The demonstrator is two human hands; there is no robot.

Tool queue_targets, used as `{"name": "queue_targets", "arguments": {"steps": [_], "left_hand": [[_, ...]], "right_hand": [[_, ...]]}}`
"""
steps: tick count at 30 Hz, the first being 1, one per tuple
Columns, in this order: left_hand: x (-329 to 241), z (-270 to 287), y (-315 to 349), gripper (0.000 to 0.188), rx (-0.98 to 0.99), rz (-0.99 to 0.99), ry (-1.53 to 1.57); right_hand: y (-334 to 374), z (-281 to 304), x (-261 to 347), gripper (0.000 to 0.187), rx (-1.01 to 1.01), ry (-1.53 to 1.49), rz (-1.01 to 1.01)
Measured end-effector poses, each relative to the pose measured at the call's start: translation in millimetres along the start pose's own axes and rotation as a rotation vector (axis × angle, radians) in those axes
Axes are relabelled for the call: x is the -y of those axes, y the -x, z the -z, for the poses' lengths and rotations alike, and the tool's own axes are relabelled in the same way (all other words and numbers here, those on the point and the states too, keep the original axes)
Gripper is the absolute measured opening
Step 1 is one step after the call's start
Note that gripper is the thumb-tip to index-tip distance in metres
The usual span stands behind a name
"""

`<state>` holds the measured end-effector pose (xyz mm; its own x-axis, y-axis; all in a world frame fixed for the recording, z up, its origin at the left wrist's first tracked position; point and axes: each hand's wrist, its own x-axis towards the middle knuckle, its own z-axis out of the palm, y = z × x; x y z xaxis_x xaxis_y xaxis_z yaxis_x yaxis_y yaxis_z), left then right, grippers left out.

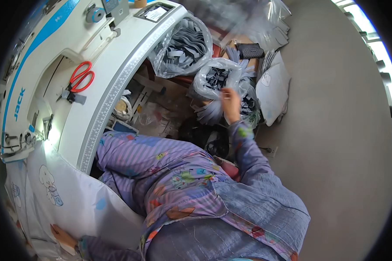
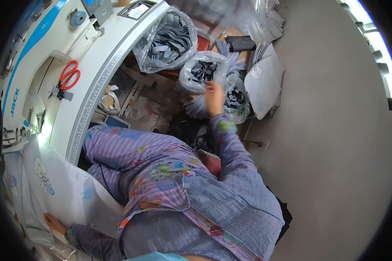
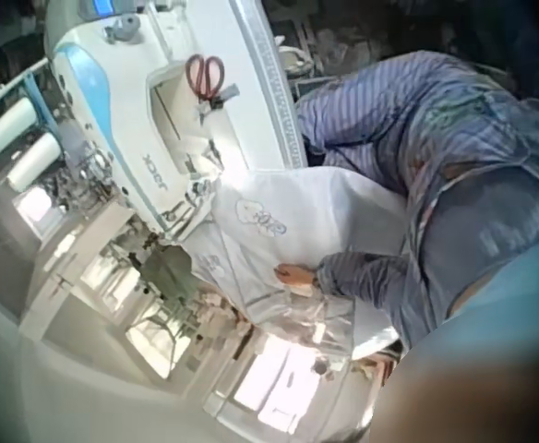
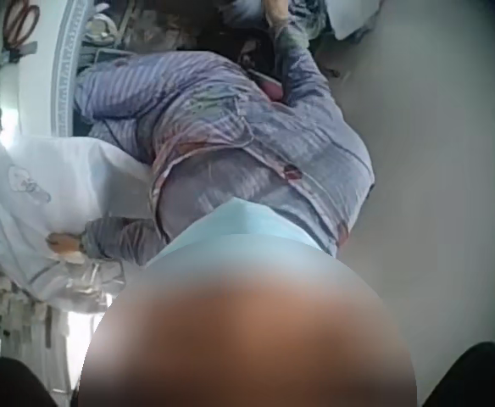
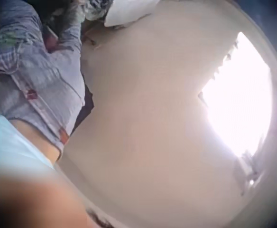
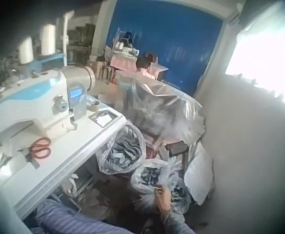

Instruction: Sewing fabric and plastic sheets together to manufacture bags or covers using an industrial sewing machine.

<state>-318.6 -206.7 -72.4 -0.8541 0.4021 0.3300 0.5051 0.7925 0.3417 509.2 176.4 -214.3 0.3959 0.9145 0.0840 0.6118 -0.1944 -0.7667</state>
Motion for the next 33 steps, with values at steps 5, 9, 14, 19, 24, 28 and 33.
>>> {"name": "queue_targets", "arguments": {"steps": [5, 9, 14, 19, 24, 28, 33], "left_hand": [[-41, 11, 22, 0.052, 0.097, -0.012, 0.192], [-68, 25, 46, 0.053, 0.156, -0.039, 0.249], [-145, 68, 58, 0.048, 0.083, -0.092, 0.199], [-317, 87, 137, 0.043, 0.178, -0.400, 0.331], [-421, 58, 239, 0.081, 0.780, -1.074, 0.858], [-359, 79, 237, 0.059, 0.908, -0.189, 1.234], [-205, 150, 167, 0.043, 0.205, 0.374, 0.999]], "right_hand": [[-95, 67, -182, 0.035, -0.210, 0.615, -0.006], [-146, 78, -244, 0.042, -0.082, 0.779, -0.097], [-146, 190, -181, 0.025, -0.405, 0.879, -0.262], [-57, 219, 58, 0.018, -0.625, 0.020, 0.317], [95, 112, 287, 0.010, -0.255, -0.514, 0.674], [177, 52, 372, 0.039, 0.739, -1.106, 1.162], [191, -26, 392, 0.051, 1.002, -0.769, 1.297]]}}
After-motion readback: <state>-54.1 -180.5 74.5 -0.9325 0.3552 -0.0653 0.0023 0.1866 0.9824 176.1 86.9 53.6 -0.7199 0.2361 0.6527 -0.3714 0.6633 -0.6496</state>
